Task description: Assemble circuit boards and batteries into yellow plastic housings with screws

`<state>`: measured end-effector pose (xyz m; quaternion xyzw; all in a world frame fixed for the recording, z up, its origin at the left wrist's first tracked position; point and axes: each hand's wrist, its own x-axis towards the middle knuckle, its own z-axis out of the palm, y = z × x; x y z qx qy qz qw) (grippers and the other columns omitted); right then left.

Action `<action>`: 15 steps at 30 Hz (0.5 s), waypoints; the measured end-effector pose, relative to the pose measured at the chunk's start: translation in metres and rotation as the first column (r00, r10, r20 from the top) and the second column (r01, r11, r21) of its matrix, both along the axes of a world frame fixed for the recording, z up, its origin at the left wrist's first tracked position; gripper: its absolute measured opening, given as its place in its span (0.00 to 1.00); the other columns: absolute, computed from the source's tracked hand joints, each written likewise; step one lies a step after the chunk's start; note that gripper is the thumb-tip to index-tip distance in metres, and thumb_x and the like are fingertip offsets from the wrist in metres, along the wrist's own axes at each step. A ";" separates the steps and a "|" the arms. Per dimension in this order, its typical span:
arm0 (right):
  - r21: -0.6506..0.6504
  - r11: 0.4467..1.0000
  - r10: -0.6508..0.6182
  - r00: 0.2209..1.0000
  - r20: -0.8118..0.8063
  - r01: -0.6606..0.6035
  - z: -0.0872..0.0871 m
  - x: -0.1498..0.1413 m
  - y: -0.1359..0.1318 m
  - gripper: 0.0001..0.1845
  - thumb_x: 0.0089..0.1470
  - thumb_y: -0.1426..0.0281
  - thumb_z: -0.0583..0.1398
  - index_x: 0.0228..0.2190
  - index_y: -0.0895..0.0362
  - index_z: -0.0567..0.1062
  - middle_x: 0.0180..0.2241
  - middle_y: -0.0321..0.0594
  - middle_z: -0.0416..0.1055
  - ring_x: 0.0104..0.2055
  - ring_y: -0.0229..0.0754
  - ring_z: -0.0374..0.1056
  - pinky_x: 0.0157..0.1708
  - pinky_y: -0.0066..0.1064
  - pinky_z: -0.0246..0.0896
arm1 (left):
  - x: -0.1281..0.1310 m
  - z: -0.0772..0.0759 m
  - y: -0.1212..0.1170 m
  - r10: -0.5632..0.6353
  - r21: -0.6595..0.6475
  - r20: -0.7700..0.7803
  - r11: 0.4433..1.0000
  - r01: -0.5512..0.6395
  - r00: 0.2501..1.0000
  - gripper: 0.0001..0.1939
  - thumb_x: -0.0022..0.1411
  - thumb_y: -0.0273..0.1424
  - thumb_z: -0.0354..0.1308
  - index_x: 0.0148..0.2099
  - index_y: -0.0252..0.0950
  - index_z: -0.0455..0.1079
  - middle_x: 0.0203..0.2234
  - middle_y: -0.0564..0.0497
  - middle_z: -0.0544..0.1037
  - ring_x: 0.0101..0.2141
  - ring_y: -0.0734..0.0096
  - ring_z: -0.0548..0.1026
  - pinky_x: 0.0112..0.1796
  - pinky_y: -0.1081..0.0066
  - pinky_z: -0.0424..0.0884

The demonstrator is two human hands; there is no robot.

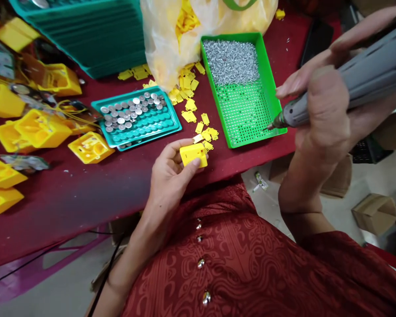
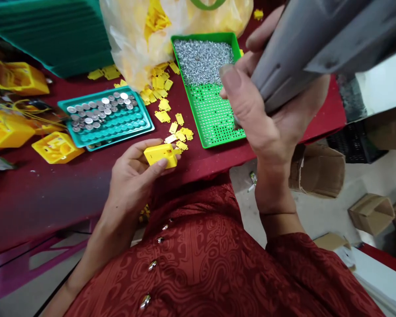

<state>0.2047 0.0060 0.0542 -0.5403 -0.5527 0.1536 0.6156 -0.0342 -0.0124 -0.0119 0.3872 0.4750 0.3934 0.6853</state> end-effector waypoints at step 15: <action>0.408 0.900 -0.152 0.988 -0.038 0.154 -0.054 0.031 0.021 0.18 0.65 0.49 0.65 0.46 0.46 0.71 0.24 0.27 0.63 0.17 0.32 0.56 0.18 0.30 0.53 | 0.010 0.017 0.009 -0.011 -0.296 0.121 0.954 0.047 0.993 0.25 0.48 0.34 0.83 0.48 0.37 0.82 0.43 0.46 0.89 0.38 0.63 0.88 0.34 0.73 0.87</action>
